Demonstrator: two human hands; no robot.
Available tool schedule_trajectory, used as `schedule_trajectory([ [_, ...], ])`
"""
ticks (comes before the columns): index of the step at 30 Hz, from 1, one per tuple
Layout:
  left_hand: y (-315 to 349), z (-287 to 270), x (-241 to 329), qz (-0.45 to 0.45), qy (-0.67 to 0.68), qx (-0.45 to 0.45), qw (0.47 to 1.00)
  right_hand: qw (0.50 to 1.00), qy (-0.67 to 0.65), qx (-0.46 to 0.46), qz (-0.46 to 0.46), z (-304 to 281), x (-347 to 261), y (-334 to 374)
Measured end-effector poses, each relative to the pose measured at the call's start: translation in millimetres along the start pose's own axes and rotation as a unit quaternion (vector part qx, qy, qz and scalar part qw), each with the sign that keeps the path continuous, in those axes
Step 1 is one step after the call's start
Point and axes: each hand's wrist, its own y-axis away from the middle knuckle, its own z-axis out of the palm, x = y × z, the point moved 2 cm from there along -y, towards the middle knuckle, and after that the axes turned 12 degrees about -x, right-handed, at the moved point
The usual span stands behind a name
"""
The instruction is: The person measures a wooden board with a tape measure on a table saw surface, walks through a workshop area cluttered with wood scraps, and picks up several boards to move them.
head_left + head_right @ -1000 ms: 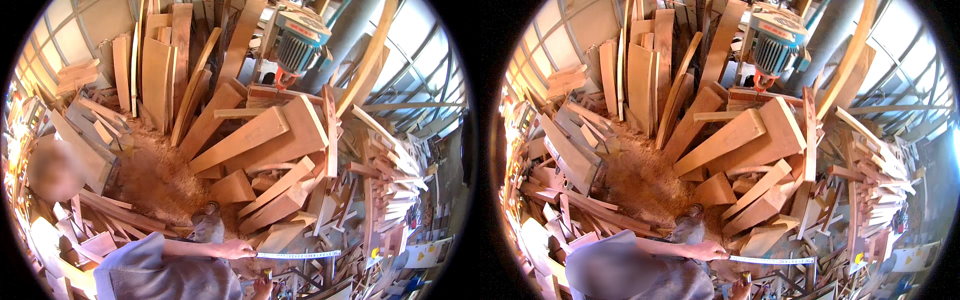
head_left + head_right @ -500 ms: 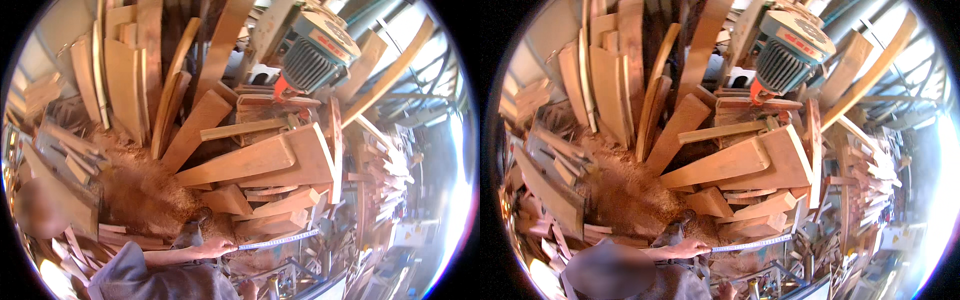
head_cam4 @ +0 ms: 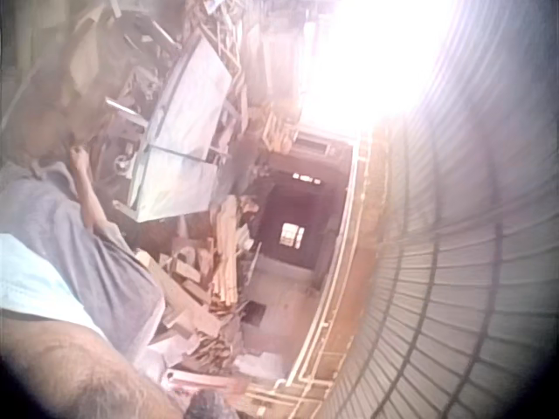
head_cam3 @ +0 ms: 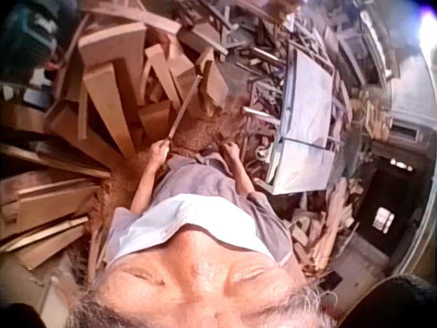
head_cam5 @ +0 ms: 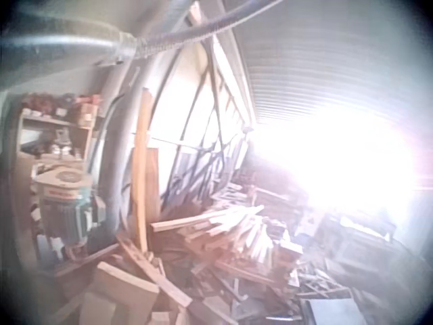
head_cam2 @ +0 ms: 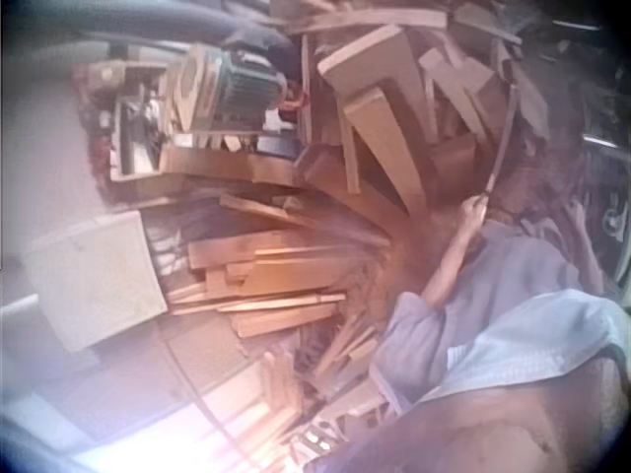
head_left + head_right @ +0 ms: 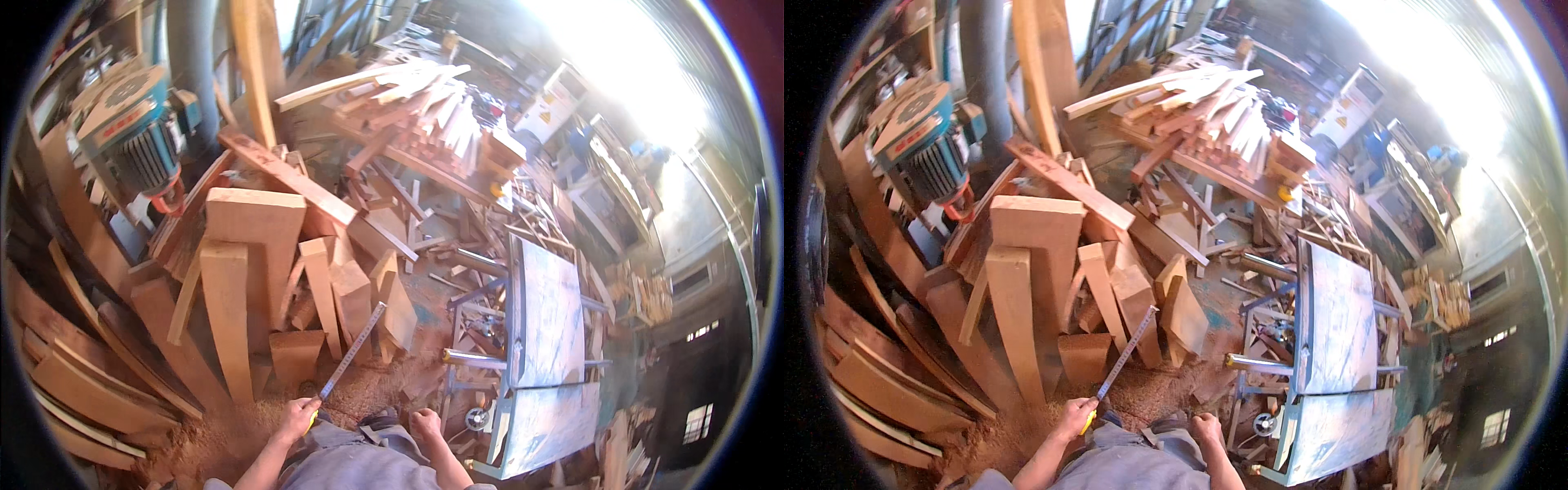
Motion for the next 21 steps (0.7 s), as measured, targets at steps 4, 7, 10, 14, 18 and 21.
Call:
schedule_trajectory([
  [4, -5, 0, 8, -0.006, -0.079, -0.039, 0.996, 0.999, -0.006, 0.046, -0.005, 7, 16, 58],
  [7, -18, 44, 29, -0.002, -0.147, -0.063, 0.987, 0.983, -0.153, 0.023, 0.097, -1, 80, 63],
  [10, -23, 66, 43, 0.012, -0.202, -0.075, 0.976, 0.984, -0.144, 0.014, 0.102, 26, 108, 78],
  [14, -36, 125, 48, 0.003, -0.216, -0.085, 0.973, 0.987, -0.1, -0.049, 0.118, 22, 137, 70],
  [18, -47, 190, 54, 0.01, -0.245, -0.113, 0.963, 0.982, -0.15, -0.062, 0.1, -6, 163, 39],
  [21, -56, 230, 50, 0.018, -0.268, -0.113, 0.956, 0.941, -0.295, -0.11, 0.123, -23, 183, 10],
])
